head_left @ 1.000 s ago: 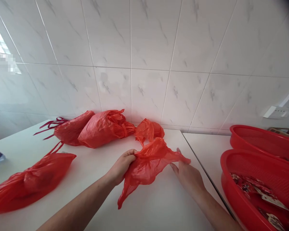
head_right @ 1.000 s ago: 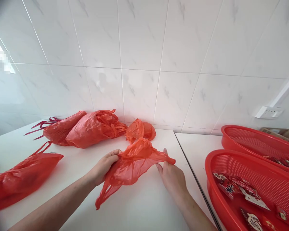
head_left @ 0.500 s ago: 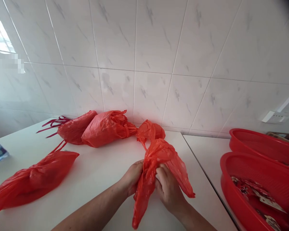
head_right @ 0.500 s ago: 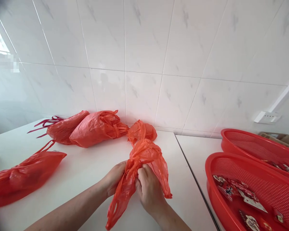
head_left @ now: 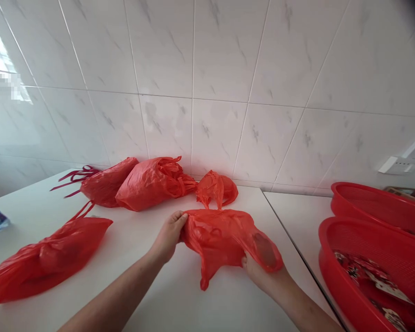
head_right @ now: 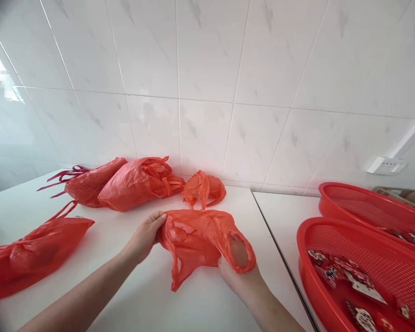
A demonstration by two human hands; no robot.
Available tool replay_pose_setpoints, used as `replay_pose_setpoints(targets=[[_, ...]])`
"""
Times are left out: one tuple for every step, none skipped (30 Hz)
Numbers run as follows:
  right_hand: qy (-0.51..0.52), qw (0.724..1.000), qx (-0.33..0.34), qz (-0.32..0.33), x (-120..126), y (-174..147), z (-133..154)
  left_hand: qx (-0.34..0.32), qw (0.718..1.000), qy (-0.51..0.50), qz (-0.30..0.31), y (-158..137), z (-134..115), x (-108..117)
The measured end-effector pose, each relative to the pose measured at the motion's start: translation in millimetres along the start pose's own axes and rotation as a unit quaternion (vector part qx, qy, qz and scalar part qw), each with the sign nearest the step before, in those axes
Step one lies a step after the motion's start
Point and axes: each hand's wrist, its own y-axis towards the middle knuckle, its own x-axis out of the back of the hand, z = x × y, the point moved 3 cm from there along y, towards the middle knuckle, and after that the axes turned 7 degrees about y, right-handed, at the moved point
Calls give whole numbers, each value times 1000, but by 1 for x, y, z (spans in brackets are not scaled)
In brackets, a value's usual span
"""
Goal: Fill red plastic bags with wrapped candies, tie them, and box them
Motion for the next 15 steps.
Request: replay_pose_setpoints(targets=[[19, 999, -34, 11, 4, -3, 0, -5, 1000, 16, -12, 4, -2, 7], [24, 998, -55, 23, 8, -5, 4, -8, 999, 31, -17, 7, -3, 11], [18, 997, -61, 33, 10, -5, 10, -12, 999, 46, -18, 9, -3, 13], [1, 998, -47, 37, 12, -4, 17, -15, 998, 60, -17, 9, -3, 12], [-20, 999, -13, 34, 12, 0, 26, -17, 997, 73, -14, 9, -2, 10], [-35, 999, 28, 31, 11, 5, 35, -17, 996, 86, -7, 7, -1, 6], [-37, 997, 67, 31, 8, 10, 41, -15, 995, 98, 1, 5, 0, 1], [-27, 995, 90, 40, 4, 17, 44, -12, 994, 109, 12, 3, 1, -3], [-10, 994, 95, 54, -1, 24, 44, -8, 992, 121, 22, 1, 2, -7], [6, 994, 86, 70, -6, 31, 41, -5, 991, 132, 32, 0, 3, -10], [16, 994, 67, 82, -10, 37, 36, -2, 989, 143, 38, 0, 2, -10], [19, 995, 42, 87, -14, 42, 29, -2, 987, 154, 36, 1, 0, -9], [20, 996, 18, 85, -16, 47, 22, -6, 986, 165, 22, 2, -3, -5], [18, 997, 1, 80, -17, 50, 16, -14, 984, 175, -4, 2, -7, 0], [17, 997, -9, 75, -17, 52, 11, -23, 982, 182, -41, 1, -13, 5]])
